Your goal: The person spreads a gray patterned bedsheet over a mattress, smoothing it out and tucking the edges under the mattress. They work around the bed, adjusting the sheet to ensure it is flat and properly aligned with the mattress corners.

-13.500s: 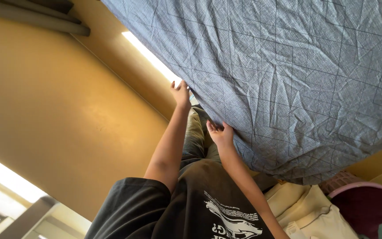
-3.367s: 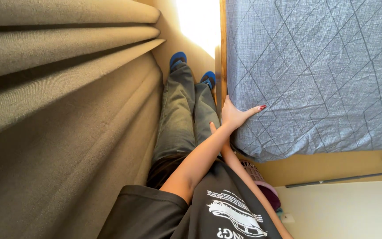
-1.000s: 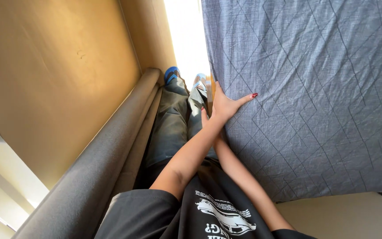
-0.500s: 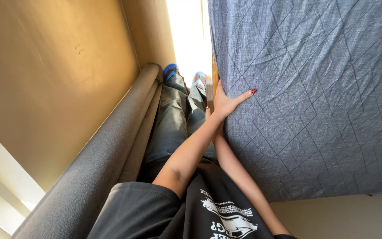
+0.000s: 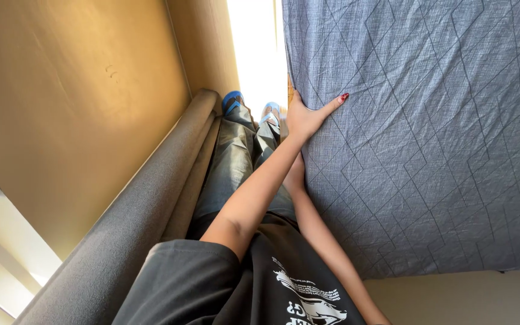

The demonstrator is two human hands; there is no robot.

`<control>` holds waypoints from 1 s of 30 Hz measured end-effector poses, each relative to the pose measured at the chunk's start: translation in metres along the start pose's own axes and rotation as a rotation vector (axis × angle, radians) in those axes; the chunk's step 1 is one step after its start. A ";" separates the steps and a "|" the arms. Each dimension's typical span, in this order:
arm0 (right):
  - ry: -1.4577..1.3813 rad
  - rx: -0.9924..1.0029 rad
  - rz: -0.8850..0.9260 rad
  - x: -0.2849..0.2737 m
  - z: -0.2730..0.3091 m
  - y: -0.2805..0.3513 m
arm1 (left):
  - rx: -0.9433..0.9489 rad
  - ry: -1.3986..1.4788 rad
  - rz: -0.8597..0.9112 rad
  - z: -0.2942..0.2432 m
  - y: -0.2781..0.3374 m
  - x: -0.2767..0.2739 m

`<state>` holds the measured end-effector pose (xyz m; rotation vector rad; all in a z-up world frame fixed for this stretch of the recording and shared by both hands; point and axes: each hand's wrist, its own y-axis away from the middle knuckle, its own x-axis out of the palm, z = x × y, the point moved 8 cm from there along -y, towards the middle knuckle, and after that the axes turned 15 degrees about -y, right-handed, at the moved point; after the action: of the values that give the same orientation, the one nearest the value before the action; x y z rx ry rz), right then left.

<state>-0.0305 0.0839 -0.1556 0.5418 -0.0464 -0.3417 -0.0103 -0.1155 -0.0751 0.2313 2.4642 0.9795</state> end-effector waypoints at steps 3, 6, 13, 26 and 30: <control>0.018 0.008 -0.007 0.003 0.016 -0.001 | -0.103 -0.031 0.053 0.010 -0.008 0.014; -0.019 0.084 -0.055 0.013 0.070 0.004 | -0.113 -0.003 0.136 0.009 -0.015 0.016; 0.046 0.020 -0.065 0.000 0.011 -0.015 | -0.027 -0.078 0.037 -0.004 -0.006 -0.003; 0.672 0.298 -0.271 0.020 0.037 -0.070 | 0.130 -0.301 0.139 -0.032 -0.058 -0.004; 0.852 0.040 -0.127 -0.011 -0.129 -0.104 | 0.022 -0.235 0.114 -0.037 -0.061 -0.001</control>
<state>-0.0552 0.0680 -0.3187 0.6953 0.8079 -0.2108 -0.0263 -0.1829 -0.0928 0.4713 2.2679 0.9154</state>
